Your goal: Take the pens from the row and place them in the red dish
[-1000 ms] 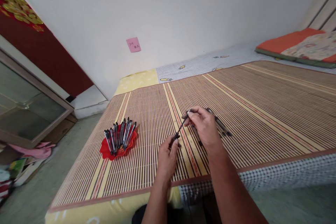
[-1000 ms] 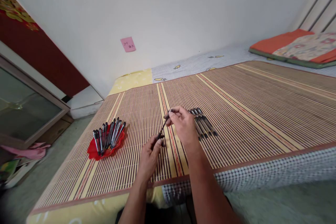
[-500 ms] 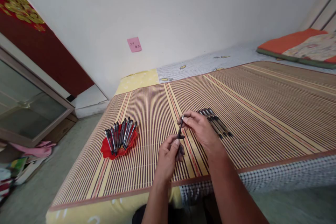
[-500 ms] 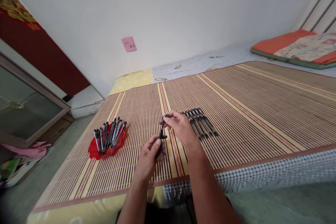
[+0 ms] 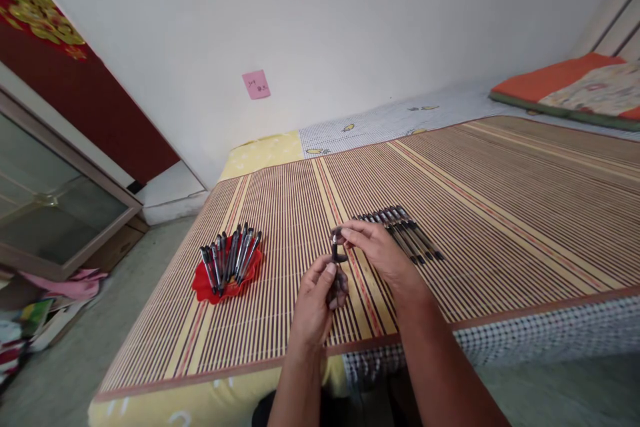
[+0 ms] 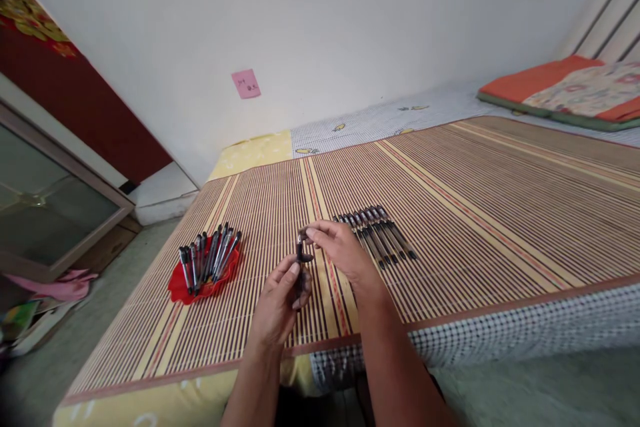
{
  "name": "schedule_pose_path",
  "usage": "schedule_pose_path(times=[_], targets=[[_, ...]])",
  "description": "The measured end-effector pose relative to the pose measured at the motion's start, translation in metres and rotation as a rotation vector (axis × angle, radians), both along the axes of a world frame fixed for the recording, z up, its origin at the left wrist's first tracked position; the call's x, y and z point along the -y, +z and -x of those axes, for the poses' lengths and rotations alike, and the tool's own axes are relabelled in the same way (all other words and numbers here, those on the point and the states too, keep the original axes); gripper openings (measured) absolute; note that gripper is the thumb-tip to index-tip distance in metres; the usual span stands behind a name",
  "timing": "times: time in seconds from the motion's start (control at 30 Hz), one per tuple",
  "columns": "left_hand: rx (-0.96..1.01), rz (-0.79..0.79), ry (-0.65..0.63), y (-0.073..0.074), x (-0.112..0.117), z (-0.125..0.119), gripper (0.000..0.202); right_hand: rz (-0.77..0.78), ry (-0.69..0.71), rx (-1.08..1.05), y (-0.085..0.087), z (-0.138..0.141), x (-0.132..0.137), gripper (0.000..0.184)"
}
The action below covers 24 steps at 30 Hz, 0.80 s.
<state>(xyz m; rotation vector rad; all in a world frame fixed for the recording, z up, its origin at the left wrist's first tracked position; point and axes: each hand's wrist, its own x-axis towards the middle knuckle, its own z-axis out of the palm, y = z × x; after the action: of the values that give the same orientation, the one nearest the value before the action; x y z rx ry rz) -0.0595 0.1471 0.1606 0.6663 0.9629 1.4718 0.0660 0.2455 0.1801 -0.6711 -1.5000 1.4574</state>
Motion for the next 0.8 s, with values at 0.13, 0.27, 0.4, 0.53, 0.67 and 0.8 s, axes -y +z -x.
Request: schedule_pose_path(times=[0.13,0.27,0.4,0.53,0.67,0.8], targets=[[0.007,0.002,-0.013,-0.0010,0.0001,0.0004,0.037,0.043,-0.004,-0.038,-0.0015,-0.0005,-0.0004,0.023],[0.028,0.009,-0.006,-0.0008,0.0001,0.0000,0.038,0.070,0.018,-0.067,-0.0011,0.0000,0.0013,0.021],[0.036,0.011,-0.010,-0.0006,0.0002,-0.0012,0.037,0.067,0.041,-0.092,-0.0041,0.0002,0.0006,0.020],[0.039,-0.007,-0.019,-0.0027,-0.0006,-0.0019,0.036,0.062,0.064,-0.086,-0.0054,-0.0005,0.0004,0.019],[0.027,-0.014,-0.032,-0.0052,-0.0007,-0.0021,0.035,0.062,0.084,-0.078,-0.0024,-0.0008,0.0017,0.014],[0.017,-0.011,-0.033,-0.0063,0.0010,-0.0024,0.035,0.051,0.080,-0.059,-0.0004,-0.0002,0.0022,0.011]])
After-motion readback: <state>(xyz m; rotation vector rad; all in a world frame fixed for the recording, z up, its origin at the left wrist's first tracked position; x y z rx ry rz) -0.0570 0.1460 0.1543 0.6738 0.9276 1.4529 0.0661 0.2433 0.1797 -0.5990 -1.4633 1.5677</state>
